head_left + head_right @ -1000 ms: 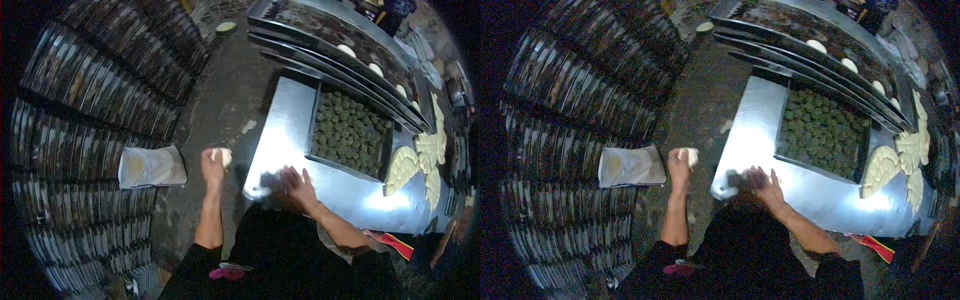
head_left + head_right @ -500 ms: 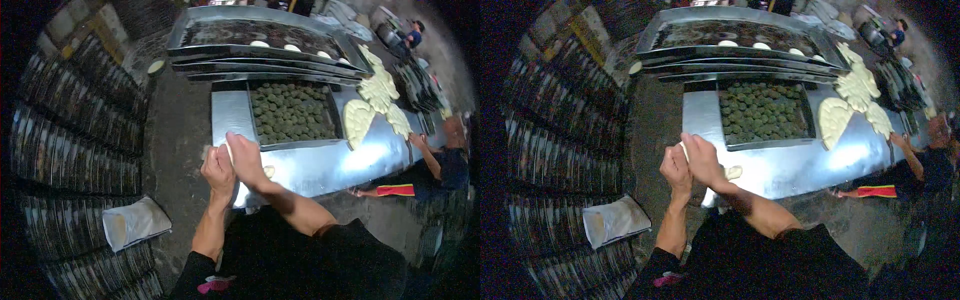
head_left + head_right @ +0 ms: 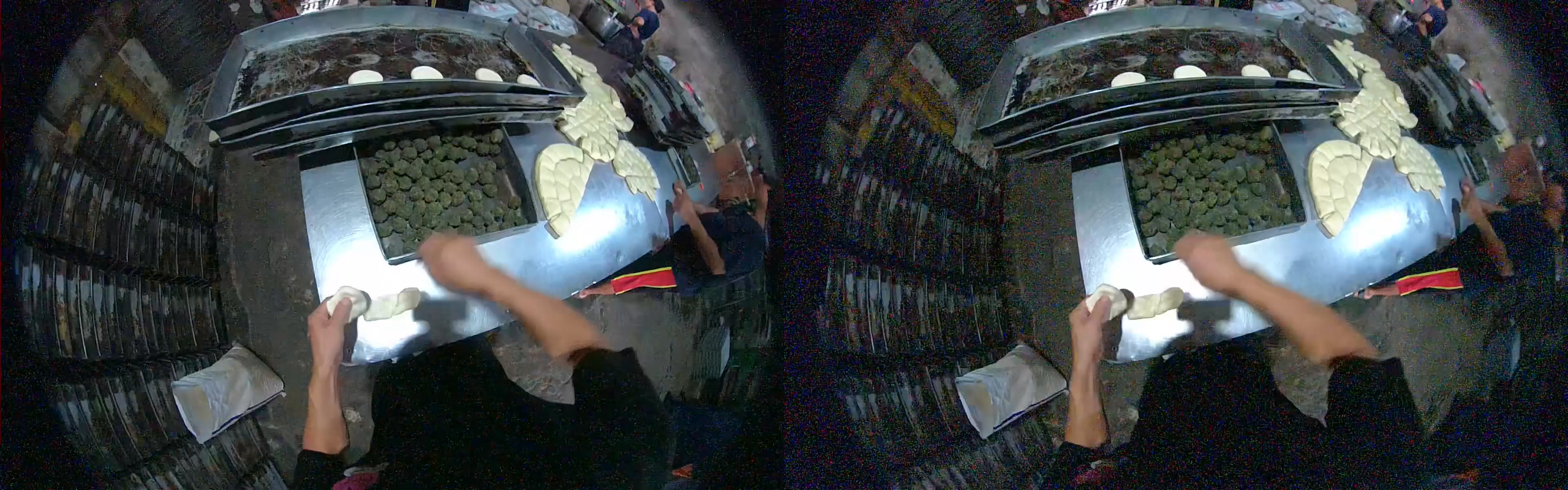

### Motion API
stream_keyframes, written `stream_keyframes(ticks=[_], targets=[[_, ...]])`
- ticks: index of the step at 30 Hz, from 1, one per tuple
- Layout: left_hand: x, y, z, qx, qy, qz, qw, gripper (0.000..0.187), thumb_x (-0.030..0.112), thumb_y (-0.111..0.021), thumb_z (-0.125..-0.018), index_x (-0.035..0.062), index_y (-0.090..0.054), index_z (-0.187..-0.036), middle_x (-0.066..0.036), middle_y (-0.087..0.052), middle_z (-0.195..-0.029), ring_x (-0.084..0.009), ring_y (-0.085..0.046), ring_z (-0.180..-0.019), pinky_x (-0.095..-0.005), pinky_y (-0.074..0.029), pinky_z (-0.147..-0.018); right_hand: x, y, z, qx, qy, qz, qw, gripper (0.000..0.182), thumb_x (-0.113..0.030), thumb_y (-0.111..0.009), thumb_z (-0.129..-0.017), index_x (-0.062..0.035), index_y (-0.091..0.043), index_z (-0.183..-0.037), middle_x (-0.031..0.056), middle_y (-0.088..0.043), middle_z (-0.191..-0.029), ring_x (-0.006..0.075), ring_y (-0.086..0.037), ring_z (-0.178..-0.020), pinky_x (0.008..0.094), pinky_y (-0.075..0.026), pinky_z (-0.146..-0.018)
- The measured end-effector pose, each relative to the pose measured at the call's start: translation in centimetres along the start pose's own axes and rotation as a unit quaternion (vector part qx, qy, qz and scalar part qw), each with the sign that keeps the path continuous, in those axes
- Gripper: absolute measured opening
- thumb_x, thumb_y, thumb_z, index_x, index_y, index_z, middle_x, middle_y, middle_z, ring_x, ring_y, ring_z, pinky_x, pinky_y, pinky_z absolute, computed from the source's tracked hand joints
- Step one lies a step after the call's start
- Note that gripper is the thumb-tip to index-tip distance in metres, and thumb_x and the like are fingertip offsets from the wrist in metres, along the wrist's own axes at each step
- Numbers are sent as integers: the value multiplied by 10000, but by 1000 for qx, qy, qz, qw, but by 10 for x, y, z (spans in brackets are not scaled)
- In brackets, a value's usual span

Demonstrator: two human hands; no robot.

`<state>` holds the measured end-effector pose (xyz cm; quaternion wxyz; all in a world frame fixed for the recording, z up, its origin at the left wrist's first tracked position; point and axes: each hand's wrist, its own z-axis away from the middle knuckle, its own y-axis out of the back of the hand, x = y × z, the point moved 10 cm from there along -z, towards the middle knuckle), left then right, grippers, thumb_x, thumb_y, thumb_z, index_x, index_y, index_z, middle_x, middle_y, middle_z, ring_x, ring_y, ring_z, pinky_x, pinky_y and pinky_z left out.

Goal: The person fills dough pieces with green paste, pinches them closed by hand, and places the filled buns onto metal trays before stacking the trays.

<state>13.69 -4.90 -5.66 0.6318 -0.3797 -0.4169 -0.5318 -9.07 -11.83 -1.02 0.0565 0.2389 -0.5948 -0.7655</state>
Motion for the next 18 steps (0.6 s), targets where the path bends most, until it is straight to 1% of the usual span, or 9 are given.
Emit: stream_keyframes(ticks=[1,2,3,5,7,10,13,17,18], targets=[[9,4,2,6,-15,-46,999,239,112,-597,-862,-68,-648,-1011,-84,-654,-964,-153,-605,-848,-280,-474,-773,38,37,-3,98,-20,-13,995,196,-73,-547,-731,-64,-607,-918,164,-627,-874,353,-628,-856,435,-515,-681],[18,13,-2,36,-131,-161,978,258,119,-614,-850,-63,-652,-1029,-88,-662,-917,-131,-596,-829,-265,-466,-761,76,47,-13,75,-36,-9,996,185,-76,-550,-740,-53,-589,-920,159,-630,-865,363,-630,-842,457,-520,-674],[22,10,-3,37,-128,-166,977,258,119,-614,-850,-63,-652,-1029,-88,-662,-917,-131,-596,-829,-265,-466,-761,116,36,-25,106,-23,57,992,224,-90,-548,-760,-52,-579,-979,175,-645,-876,369,-638,-829,471,-524,-676],[16,9,-8,49,-20,-97,994,252,125,-617,-853,-58,-657,-1021,-91,-661,-948,-140,-604,-834,-273,-473,-766,149,32,-33,62,-36,99,993,241,-109,-525,-798,-45,-561,-1028,185,-657,-881,382,-642,-833,478,-525,-691],[23,-7,-9,70,13,-80,994,245,122,-604,-871,-63,-641,-1028,-98,-654,-965,-159,-618,-830,-290,-488,-766,163,12,-30,-93,-110,101,984,227,-138,-506,-830,-43,-576,-1024,195,-657,-880,377,-643,-855,472,-528,-691],[18,-52,-18,26,48,133,990,254,109,-577,-898,-69,-596,-1078,-107,-649,-942,-170,-628,-798,-290,-510,-726,187,-5,-32,-35,-137,65,988,212,-183,-516,-849,-52,-598,-994,193,-660,-892,367,-646,-864,471,-527,-689],[23,-91,-29,6,68,157,985,254,130,-562,-913,-59,-590,-1080,-106,-650,-927,-168,-632,-774,-305,-544,-654,156,54,-18,184,-78,-106,974,313,-233,-632,-813,-65,-622,-1077,217,-640,-946,348,-642,-799,451,-522,-668],[29,-132,-36,-25,52,218,974,276,165,-496,-954,-61,-576,-1089,-109,-642,-941,-143,-626,-790,-249,-534,-703,46,85,9,163,-46,-431,886,372,-149,-678,-782,-1,-605,-1116,165,-632,-942,306,-617,-851,381,-498,-738],[39,-140,-32,-44,45,254,965,266,172,-497,-955,-48,-580,-1078,-78,-630,-875,-122,-598,-736,-241,-504,-658,18,85,13,246,42,-322,913,375,-143,-677,-785,-1,-604,-1123,157,-632,-937,280,-619,-854,369,-496,-739]])
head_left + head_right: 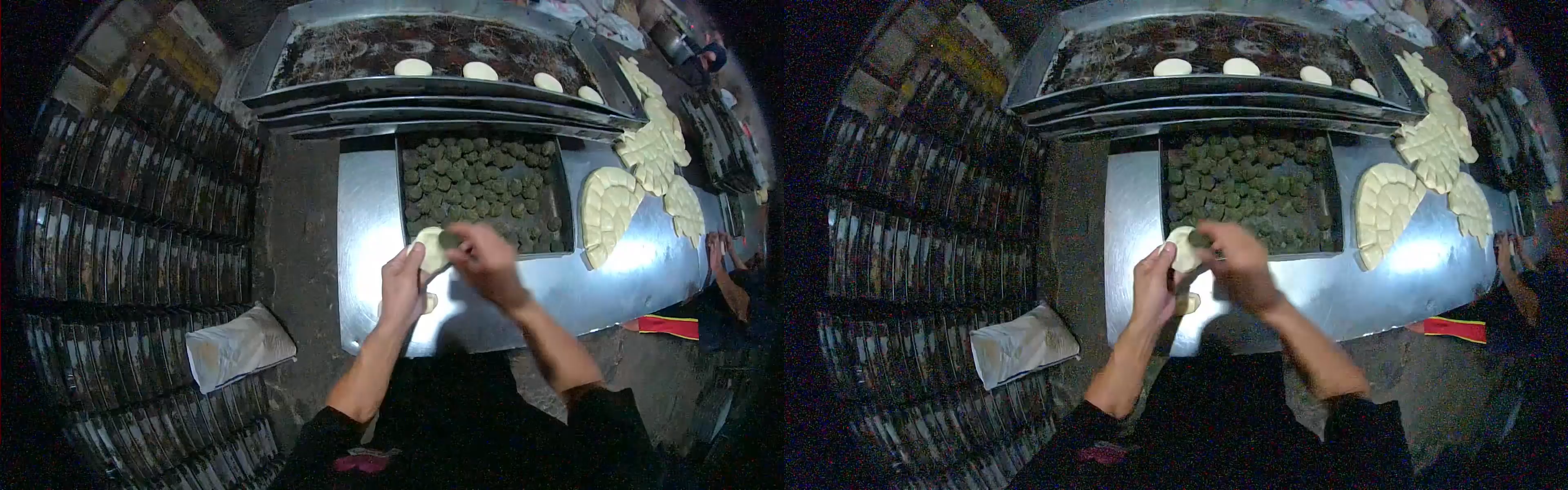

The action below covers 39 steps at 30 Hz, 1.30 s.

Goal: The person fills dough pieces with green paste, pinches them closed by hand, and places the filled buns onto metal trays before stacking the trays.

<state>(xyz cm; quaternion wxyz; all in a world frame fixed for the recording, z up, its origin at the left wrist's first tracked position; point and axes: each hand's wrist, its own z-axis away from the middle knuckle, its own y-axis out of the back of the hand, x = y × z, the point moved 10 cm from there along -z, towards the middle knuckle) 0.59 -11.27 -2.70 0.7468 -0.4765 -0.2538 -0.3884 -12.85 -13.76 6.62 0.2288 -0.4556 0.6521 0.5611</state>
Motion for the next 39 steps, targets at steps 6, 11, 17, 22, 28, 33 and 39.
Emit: stream_keyframes(ticks=[6,11,17,22,28,33,39], targets=[[22,18,28,-17,-8,59,998,257,178,-492,-954,6,-555,-1134,-54,-624,-967,-116,-605,-795,-250,-511,-683,-25,-36,-7,-88,-68,-17,994,352,-189,-603,-832,-20,-597,-1141,161,-626,-935,306,-603,-870,362,-480,-780],[35,45,41,-21,-53,-43,997,338,59,-583,-885,-21,-517,-1207,-80,-610,-1033,-136,-615,-861,-274,-553,-747,-3,-86,-5,-120,-186,-184,958,232,-138,-633,-799,0,-648,-984,124,-625,-816,216,-595,-711,314,-481,-680],[59,50,72,-22,-144,-137,980,464,52,-459,-938,-28,-344,-1380,-85,-599,-985,-117,-571,-853,-228,-487,-730,-119,-98,56,16,184,197,963,414,-37,-662,-672,-59,-605,-1081,142,-547,-1002,328,-548,-885,368,-505,-713],[110,50,138,5,-282,-432,857,353,134,-530,-921,-3,-543,-1246,-179,-603,-1117,-244,-602,-995,-301,-508,-837,-162,-61,49,-15,216,83,973,210,-28,-637,-735,-14,-629,-944,142,-604,-884,289,-614,-814,358,-507,-656],[142,39,123,9,-424,-280,861,348,223,-422,-947,-34,-621,-821,-128,-618,-883,-195,-591,-775,-298,-483,-696,-170,-57,28,-42,143,-25,989,207,-121,-598,-810,-57,-553,-1001,128,-564,-884,321,-591,-761,401,-495,-648],[98,40,69,34,-168,-85,981,433,274,-382,-986,9,-592,-716,-59,-599,-691,-112,-520,-562,-262,-419,-534,-156,-67,47,-41,224,60,972,259,-78,-572,-786,21,-544,-1023,147,-548,-1026,300,-570,-874,339,-518,-714],[49,22,44,20,-79,-59,995,520,413,-247,-1008,26,-578,-900,-67,-594,-813,-126,-553,-666,-261,-470,-569,-69,-61,35,-105,77,-48,990,124,-23,-624,-810,11,-580,-921,139,-545,-937,239,-555,-774,290,-484,-711]])
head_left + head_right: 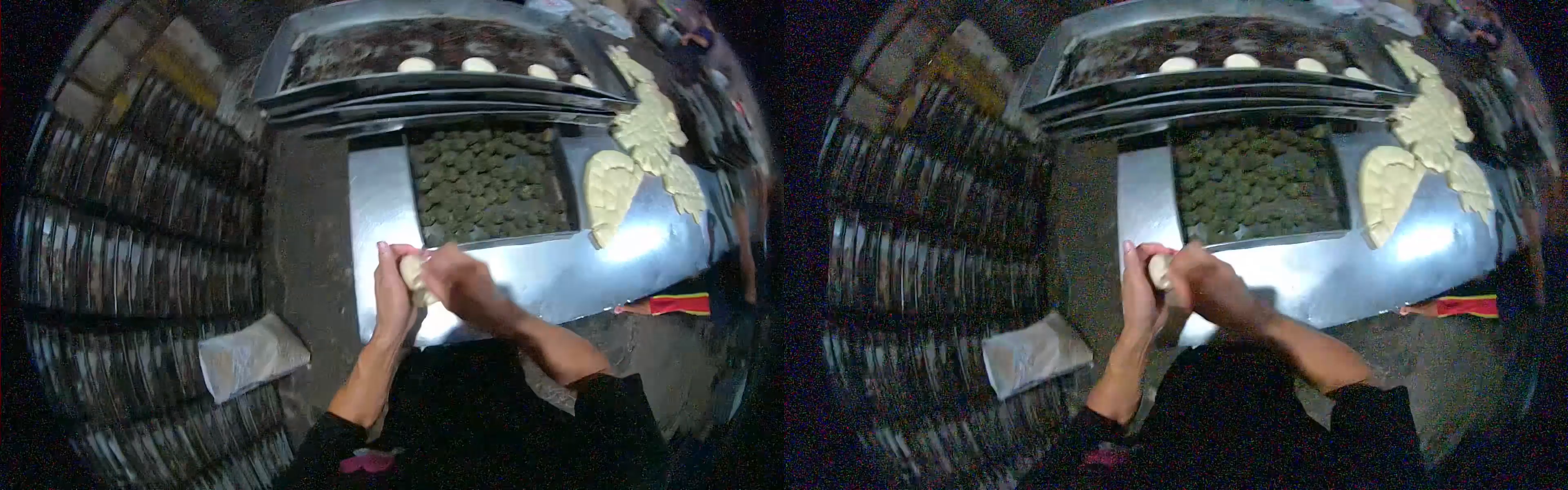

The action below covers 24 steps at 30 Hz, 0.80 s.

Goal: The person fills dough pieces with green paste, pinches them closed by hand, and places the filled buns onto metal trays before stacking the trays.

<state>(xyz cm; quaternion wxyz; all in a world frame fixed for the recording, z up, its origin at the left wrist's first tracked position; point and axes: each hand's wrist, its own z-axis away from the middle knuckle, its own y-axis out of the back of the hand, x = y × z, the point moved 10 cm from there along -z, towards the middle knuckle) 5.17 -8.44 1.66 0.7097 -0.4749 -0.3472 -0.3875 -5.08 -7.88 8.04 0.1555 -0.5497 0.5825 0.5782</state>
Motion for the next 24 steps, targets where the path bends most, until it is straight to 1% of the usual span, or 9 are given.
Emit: stream_keyframes(ticks=[4,6,10,12,13,16,18,22,24], targets=[[16,-19,2,-63,-51,-229,970,420,309,-275,-1018,12,-572,-1026,-86,-590,-830,-109,-541,-642,-229,-449,-527,6,30,-23,25,-84,-65,994,217,-117,-622,-793,-39,-565,-987,139,-549,-996,302,-595,-849,358,-512,-705],[-5,-1,-7,-23,-59,-222,973,404,351,-329,-1007,35,-579,-985,-61,-567,-803,-86,-506,-593,-221,-407,-480,-8,16,-23,19,40,3,999,299,-91,-620,-783,-42,-542,-1067,146,-544,-1001,301,-592,-875,350,-515,-709],[-37,-3,19,-49,96,93,990,468,478,-383,-966,55,-570,-889,-23,-517,-681,-105,-504,-588,-238,-411,-511,-20,-16,30,23,86,113,990,318,3,-623,-774,-33,-555,-1082,153,-575,-1018,317,-594,-865,373,-522,-714],[-117,1,37,-171,203,118,957,452,476,-385,-965,62,-562,-931,-34,-531,-714,-139,-543,-637,-283,-460,-531,19,-20,65,-32,-108,46,993,288,-18,-631,-759,-29,-565,-1039,161,-586,-1004,319,-594,-875,378,-526,-719],[-96,7,53,-181,88,-2,980,453,471,-423,-953,43,-557,-1011,-73,-580,-823,-180,-587,-722,-356,-504,-578,-9,-16,69,-76,-7,194,978,300,-41,-663,-715,-28,-579,-1003,153,-587,-1025,319,-588,-904,377,-526,-738],[-75,46,48,-163,69,-361,915,436,408,-529,-919,18,-540,-1115,-131,-604,-972,-252,-607,-795,-411,-514,-635,19,-18,109,-116,-67,267,954,179,-25,-580,-738,-57,-606,-912,110,-588,-961,292,-585,-857,385,-525,-719],[-36,59,24,-49,-292,-603,741,335,215,-615,-862,9,-535,-1114,-183,-578,-1001,-322,-563,-938,-396,-465,-804,38,-26,133,-81,-68,286,952,146,-17,-557,-745,-58,-618,-870,96,-596,-949,293,-578,-820,409,-515,-684],[-67,23,22,-205,-298,-650,669,346,178,-675,-771,43,-574,-1073,-148,-578,-927,-321,-554,-864,-424,-448,-708,85,-41,151,-293,-195,384,854,139,-106,-571,-775,-70,-639,-890,78,-627,-989,310,-581,-879,416,-494,-714],[-73,24,22,-227,-293,-664,650,277,175,-676,-765,59,-594,-1002,-122,-567,-877,-304,-546,-832,-408,-431,-681,30,-11,96,-169,-161,218,948,219,-181,-579,-816,-79,-648,-996,123,-630,-1033,320,-577,-950,407,-471,-797]])
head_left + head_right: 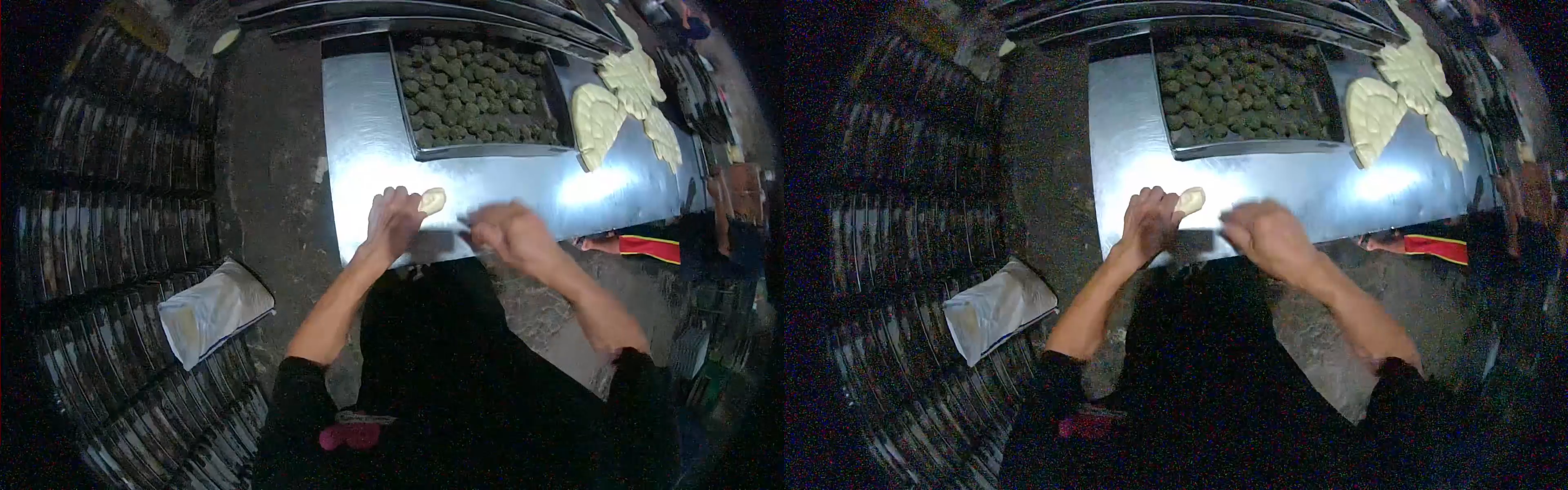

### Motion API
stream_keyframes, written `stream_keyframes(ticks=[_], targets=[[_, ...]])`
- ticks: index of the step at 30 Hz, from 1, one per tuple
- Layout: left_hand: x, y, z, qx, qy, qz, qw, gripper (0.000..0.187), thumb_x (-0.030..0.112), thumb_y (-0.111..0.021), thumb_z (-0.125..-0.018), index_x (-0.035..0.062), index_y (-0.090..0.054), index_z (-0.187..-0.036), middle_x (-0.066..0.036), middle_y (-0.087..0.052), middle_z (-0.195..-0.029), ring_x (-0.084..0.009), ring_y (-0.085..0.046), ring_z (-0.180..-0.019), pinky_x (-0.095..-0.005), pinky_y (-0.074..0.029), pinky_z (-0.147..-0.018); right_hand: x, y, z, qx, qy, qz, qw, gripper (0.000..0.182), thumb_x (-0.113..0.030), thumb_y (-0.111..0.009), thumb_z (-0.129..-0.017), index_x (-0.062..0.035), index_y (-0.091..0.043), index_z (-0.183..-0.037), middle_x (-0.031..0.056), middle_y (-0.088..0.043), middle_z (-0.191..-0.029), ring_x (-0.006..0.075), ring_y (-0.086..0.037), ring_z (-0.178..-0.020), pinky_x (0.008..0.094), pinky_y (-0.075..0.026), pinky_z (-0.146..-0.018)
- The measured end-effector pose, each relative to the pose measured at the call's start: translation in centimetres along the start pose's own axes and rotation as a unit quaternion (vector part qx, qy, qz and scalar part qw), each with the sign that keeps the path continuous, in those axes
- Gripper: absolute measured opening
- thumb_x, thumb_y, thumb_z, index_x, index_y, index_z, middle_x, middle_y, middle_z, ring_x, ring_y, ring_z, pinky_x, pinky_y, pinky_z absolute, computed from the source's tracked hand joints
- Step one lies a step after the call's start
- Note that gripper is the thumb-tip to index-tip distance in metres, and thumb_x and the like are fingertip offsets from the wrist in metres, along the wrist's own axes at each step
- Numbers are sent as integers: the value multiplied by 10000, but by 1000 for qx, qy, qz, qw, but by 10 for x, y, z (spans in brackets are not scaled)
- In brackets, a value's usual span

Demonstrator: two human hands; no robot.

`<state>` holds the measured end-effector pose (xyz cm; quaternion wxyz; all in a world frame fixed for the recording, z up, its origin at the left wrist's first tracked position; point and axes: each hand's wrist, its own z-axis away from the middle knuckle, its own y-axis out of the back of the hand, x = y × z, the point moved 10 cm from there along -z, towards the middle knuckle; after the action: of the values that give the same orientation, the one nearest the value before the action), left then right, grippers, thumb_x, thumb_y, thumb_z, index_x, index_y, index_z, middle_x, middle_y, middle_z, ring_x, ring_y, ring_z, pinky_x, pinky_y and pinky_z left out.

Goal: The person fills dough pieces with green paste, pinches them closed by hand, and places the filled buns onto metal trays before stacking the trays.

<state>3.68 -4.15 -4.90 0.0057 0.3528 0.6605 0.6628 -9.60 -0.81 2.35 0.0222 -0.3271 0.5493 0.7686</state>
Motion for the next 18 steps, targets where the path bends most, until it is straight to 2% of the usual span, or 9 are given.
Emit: stream_keyframes(ticks=[1,4,6,7,10,13,15,16,18], targets=[[-2,1,3,-10,6,5,1000,240,175,-682,-760,60,-599,-954,-119,-563,-864,-305,-539,-818,-404,-425,-673,-13,16,-7,-4,-2,-1,1000,219,-181,-579,-816,-79,-648,-996,123,-630,-1033,320,-577,-950,407,-471,-797],[-14,26,16,37,12,67,997,148,164,-686,-751,60,-596,-805,-117,-562,-827,-311,-540,-796,-385,-431,-674,-27,60,-22,216,36,-45,975,353,-241,-577,-856,-110,-582,-1184,171,-563,-1190,347,-510,-1113,460,-402,-923],[-45,13,27,2,135,207,969,155,141,-685,-744,42,-572,-783,-134,-581,-789,-289,-570,-738,-380,-456,-669,7,-16,-36,240,6,220,946,478,-282,-566,-877,-133,-457,-1318,177,-428,-1349,385,-376,-1253,564,-273,-1015],[-61,14,37,-56,318,291,901,191,158,-678,-750,23,-556,-807,-156,-612,-779,-262,-599,-685,-382,-476,-656,29,-53,-42,210,-7,200,957,510,-300,-557,-882,-146,-415,-1347,164,-358,-1401,394,-304,-1295,601,-227,-1026],[-88,17,46,-59,338,233,910,463,269,-686,-756,20,-517,-1107,-205,-641,-864,-296,-650,-763,-379,-499,-712,41,-80,-48,112,-39,128,985,563,-325,-538,-893,-99,-358,-1376,206,-287,-1441,414,-206,-1352,581,-158,-1085],[-83,-12,45,-166,251,166,939,941,370,-687,-767,128,-113,-1472,-270,-573,-1141,-387,-608,-991,-426,-492,-855,60,-79,-37,59,-19,78,995,536,-300,-599,-837,20,-454,-1241,302,-285,-1403,442,-316,-1286,477,-291,-1071],[-64,-12,42,-268,228,91,932,670,391,-700,-750,103,-473,-1311,-178,-611,-1111,-356,-595,-1009,-427,-472,-868,41,-62,-3,-70,-6,78,994,379,-275,-597,-822,14,-532,-1058,311,-439,-1262,425,-510,-1082,468,-455,-888],[-61,-12,39,-240,205,58,947,508,364,-718,-729,89,-603,-1141,-154,-624,-1069,-328,-599,-976,-416,-462,-849,58,-73,9,-135,-29,105,985,341,-278,-616,-814,-43,-517,-1040,263,-570,-1043,401,-578,-936,480,-474,-815],[-50,27,22,-91,131,51,986,338,203,-687,-769,107,-612,-1084,-190,-639,-924,-311,-629,-795,-446,-506,-702,66,-53,7,-227,-83,79,967,337,-303,-629,-819,-94,-502,-1050,200,-610,-878,375,-609,-862,472,-486,-765]])
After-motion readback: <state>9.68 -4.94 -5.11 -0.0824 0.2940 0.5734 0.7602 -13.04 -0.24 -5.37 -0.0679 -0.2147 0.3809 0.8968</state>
